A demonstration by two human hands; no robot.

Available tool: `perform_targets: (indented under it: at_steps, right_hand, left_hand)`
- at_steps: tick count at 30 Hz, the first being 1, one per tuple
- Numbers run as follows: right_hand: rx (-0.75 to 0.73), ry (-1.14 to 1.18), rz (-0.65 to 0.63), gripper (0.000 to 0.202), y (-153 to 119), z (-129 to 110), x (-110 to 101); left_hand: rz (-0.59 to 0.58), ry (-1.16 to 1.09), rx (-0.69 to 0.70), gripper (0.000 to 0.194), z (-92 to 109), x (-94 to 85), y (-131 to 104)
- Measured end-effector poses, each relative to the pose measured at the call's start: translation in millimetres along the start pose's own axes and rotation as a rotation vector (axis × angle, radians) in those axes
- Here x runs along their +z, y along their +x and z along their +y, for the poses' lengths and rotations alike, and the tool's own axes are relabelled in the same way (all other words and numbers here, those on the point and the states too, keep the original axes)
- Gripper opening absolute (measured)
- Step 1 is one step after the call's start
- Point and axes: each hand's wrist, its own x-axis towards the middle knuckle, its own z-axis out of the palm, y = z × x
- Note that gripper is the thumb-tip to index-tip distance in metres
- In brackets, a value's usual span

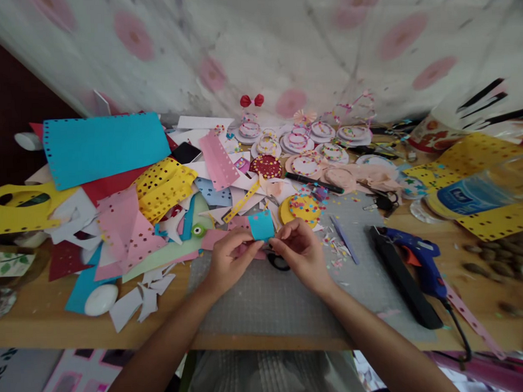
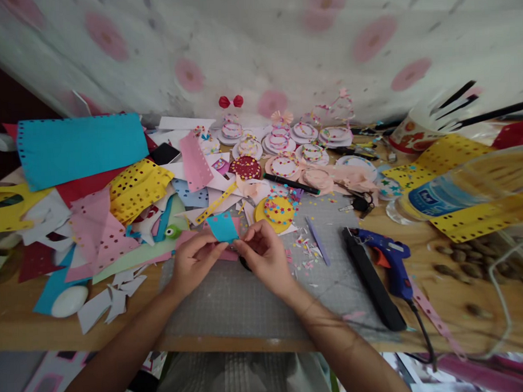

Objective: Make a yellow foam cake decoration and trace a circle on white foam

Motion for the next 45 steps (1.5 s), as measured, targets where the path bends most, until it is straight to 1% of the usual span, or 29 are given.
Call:
perform_targets:
  at_steps: [3,7,10,14,16,18,21,23,26,29,31,34,37,41,45]
  right_hand:
    - [-0.008,-0.018,-0.007,0.029,-0.4,0.3,0.5]
    - [-0.025,-0.026,-0.015,0.025,0.0,2.5,-0.7]
    - [-0.035,-0.067,-0.062,0.02,1.6,4.3,-2.6]
    - [-0.046,-0.173,-0.125,0.011,3.4,5.9,-5.3]
    - [-0.117,-0.255,-0.113,0.006,3.8,5.1,-6.8]
    - [-0.238,-0.365,-0.097,0.002,3.8,3.1,-8.6]
    - [-0.439,-0.478,-0.121,0.015,3.0,-0.7,-12.2]
    - [-0.541,-0.518,-0.158,0.024,1.8,-2.5,-14.7]
    - [-0.66,-0.591,-0.164,0.033,-0.4,-4.0,-16.6]
    - [-0.714,-0.622,-0.141,0.032,-1.0,-5.5,-15.8]
    - [-0.678,-0.592,-0.16,0.03,-0.5,-6.8,-14.7]
    - [-0.58,-0.499,-0.2,0.028,0.4,-8.3,-13.5]
    - [-0.471,-0.42,-0.211,0.025,0.4,-8.7,-12.6]
    - [-0.315,-0.34,-0.205,0.014,0.8,-7.6,-11.1]
    - [-0.135,-0.2,-0.182,0.011,3.6,-5.1,-9.1]
  left_hand:
    - [0.023,-0.016,-0.031,0.003,0.8,1.3,-0.7]
    - [-0.005,-0.09,-0.124,0.006,0.9,2.8,-1.2]
    - [-0.005,-0.12,-0.157,0.007,0.6,2.2,-0.2]
    - [0.049,-0.174,-0.209,0.009,-0.2,0.1,2.4]
    - [0.053,-0.197,-0.22,0.011,-0.8,-1.3,3.0]
    - [0.034,-0.214,-0.203,0.011,-1.2,-3.0,2.8]
    - [-0.01,-0.22,-0.15,0.01,0.6,-6.7,2.0]
    - [-0.033,-0.207,-0.082,0.011,3.5,-9.8,2.0]
    - [-0.073,-0.176,0.027,0.011,8.0,-13.8,2.5]
    - [-0.079,-0.152,0.079,0.011,9.6,-15.8,2.7]
    - [-0.065,-0.114,0.117,0.011,9.5,-16.5,2.7]
    - [-0.058,-0.028,0.208,0.012,9.4,-18.1,3.3]
    - [-0.064,0.038,0.273,0.014,9.8,-20.0,4.1]
    - [-0.056,0.1,0.308,0.016,8.5,-20.2,3.7]
    - [-0.023,0.105,0.283,0.014,5.3,-16.9,2.1]
